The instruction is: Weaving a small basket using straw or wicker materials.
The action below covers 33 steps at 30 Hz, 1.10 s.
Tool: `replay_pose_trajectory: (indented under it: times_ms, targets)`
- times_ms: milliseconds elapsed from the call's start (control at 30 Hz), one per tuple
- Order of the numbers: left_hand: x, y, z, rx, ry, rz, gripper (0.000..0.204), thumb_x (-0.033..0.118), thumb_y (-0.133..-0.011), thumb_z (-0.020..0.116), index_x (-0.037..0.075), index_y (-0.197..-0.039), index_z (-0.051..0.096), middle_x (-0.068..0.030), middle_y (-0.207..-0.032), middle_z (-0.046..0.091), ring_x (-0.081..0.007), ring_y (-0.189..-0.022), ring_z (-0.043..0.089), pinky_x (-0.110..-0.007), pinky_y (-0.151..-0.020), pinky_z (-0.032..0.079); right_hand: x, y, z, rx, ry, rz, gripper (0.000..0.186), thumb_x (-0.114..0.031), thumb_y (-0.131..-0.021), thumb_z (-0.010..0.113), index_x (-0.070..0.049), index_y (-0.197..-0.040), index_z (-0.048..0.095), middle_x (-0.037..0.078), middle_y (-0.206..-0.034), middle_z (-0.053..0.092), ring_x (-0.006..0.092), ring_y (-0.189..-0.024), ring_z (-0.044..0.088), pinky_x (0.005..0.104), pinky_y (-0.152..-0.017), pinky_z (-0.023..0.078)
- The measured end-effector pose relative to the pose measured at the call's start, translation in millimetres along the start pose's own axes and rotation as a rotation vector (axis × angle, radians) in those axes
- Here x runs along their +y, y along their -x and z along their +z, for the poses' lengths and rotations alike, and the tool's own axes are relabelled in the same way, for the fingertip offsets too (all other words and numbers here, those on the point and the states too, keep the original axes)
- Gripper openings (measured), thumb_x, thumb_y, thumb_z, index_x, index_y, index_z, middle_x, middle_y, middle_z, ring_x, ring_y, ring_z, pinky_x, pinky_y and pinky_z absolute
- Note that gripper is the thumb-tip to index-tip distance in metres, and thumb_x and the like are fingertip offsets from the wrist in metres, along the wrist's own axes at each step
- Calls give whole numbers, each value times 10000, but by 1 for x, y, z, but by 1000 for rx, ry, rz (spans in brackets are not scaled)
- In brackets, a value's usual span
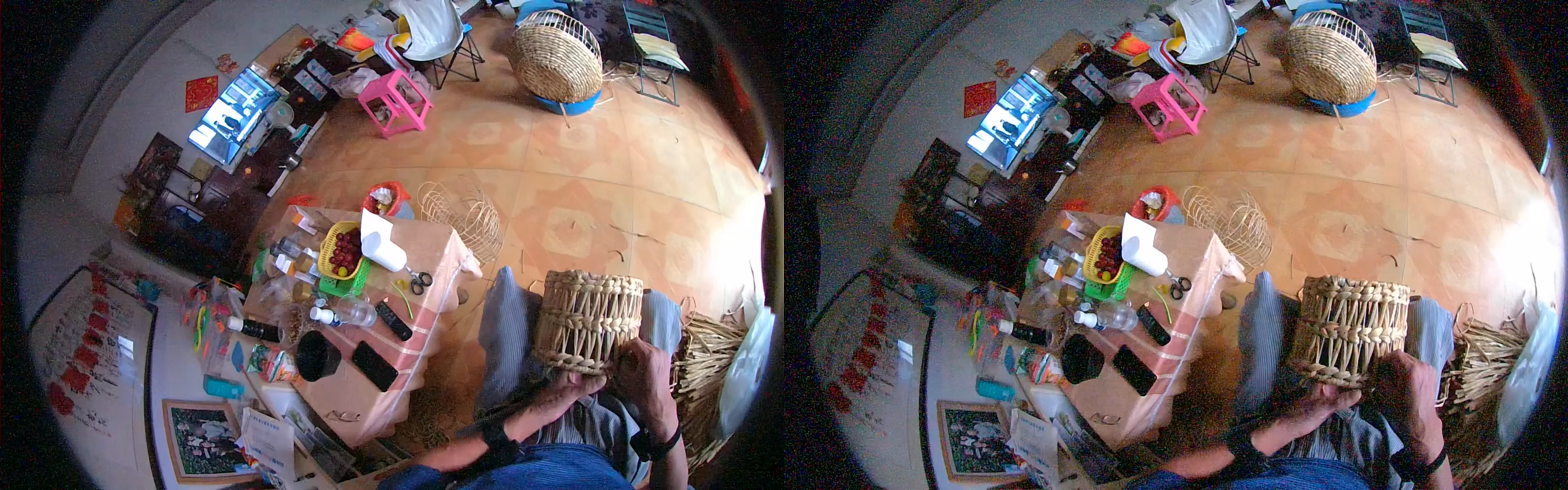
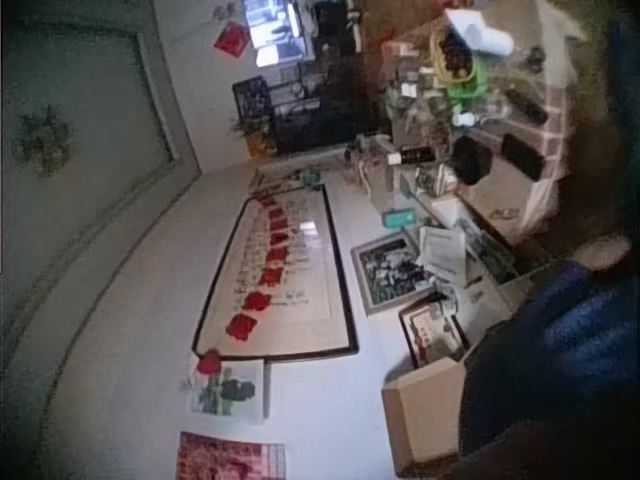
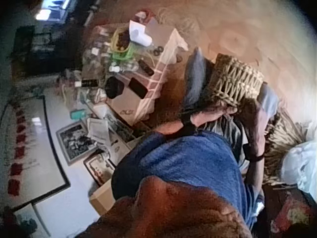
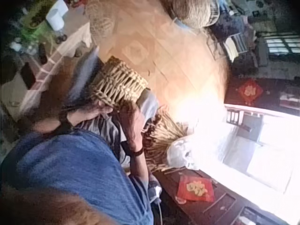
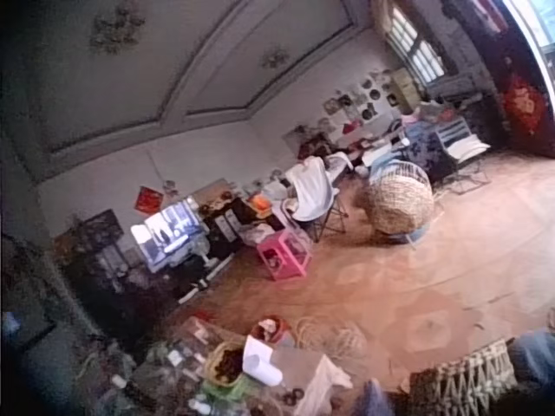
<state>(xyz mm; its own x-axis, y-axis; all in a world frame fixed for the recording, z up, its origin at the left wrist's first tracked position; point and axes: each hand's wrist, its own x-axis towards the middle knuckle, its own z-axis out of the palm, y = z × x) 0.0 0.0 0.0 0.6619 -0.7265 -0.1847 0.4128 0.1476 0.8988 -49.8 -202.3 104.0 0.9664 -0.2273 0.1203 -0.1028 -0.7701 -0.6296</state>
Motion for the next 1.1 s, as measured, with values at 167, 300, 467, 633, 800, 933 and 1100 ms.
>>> replay_pose_trajectory:
  times_ms: [167, 300, 467, 633, 800, 933, 1100]
  targets:
    - [64, -2, 43, 239, 30, -105, 566, 381, -1012, 742, 39, -1433, 582, -75, -1338, 656, -175, -1185, 623, -349, -1047, 501, 47, 11, 20, 30, 149, -67, 217, -217, -812, 777, -70, -781, 621, 152, -721, 649, 379, -642, 672, 473, -574, 507]
    - [89, 4, 53, 271, 76, -128, 538, 396, -987, 774, 41, -1367, 636, -57, -1213, 711, -170, -1063, 687, -343, -931, 568, 17, 2, 5, -20, 265, -112, 226, -242, -806, 782, -88, -802, 616, 119, -721, 622, 378, -634, 654, 482, -566, 494]
    - [10, -11, 39, 312, 458, -176, 559, 331, -962, 810, 47, -1399, 606, -58, -1258, 689, -179, -1122, 668, -345, -996, 551, 14, 3, 5, -102, 217, -117, 257, -261, -809, 786, -91, -825, 594, 113, -719, 606, 372, -638, 648, 480, -568, 492]
    - [6, -17, 32, 176, 581, -197, 608, 204, -944, 816, 68, -1465, 533, -59, -1363, 627, -185, -1244, 605, -344, -1106, 501, 46, 6, 17, -107, 202, -151, 271, -251, -827, 782, -88, -854, 568, 118, -716, 604, 361, -625, 648, 467, -557, 491]
    - [-11, -17, 33, 188, 649, -154, 579, 137, -955, 772, 62, -1472, 524, -61, -1387, 612, -187, -1288, 578, -357, -1156, 462, 62, 13, 27, -99, 166, -161, 241, -232, -845, 783, -95, -875, 587, 112, -702, 613, 337, -622, 671, 438, -542, 502]
    - [33, -6, 23, 55, -158, -162, 548, 182, -967, 728, 44, -1462, 536, -71, -1414, 604, -190, -1282, 573, -361, -1169, 439, 35, 6, -2, -237, 175, -204, 243, -195, -888, 690, -110, -1112, 649, 92, -838, 686, 305, -728, 718, 432, -603, 546]
    - [18, -7, 7, -12, -252, -86, 523, 258, -959, 705, 20, -1410, 590, -90, -1361, 639, -203, -1242, 589, -366, -1123, 463, 33, 9, 1, -144, 239, -291, 269, -238, -832, 769, -96, -996, 610, 80, -761, 634, 301, -697, 678, 444, -624, 517]
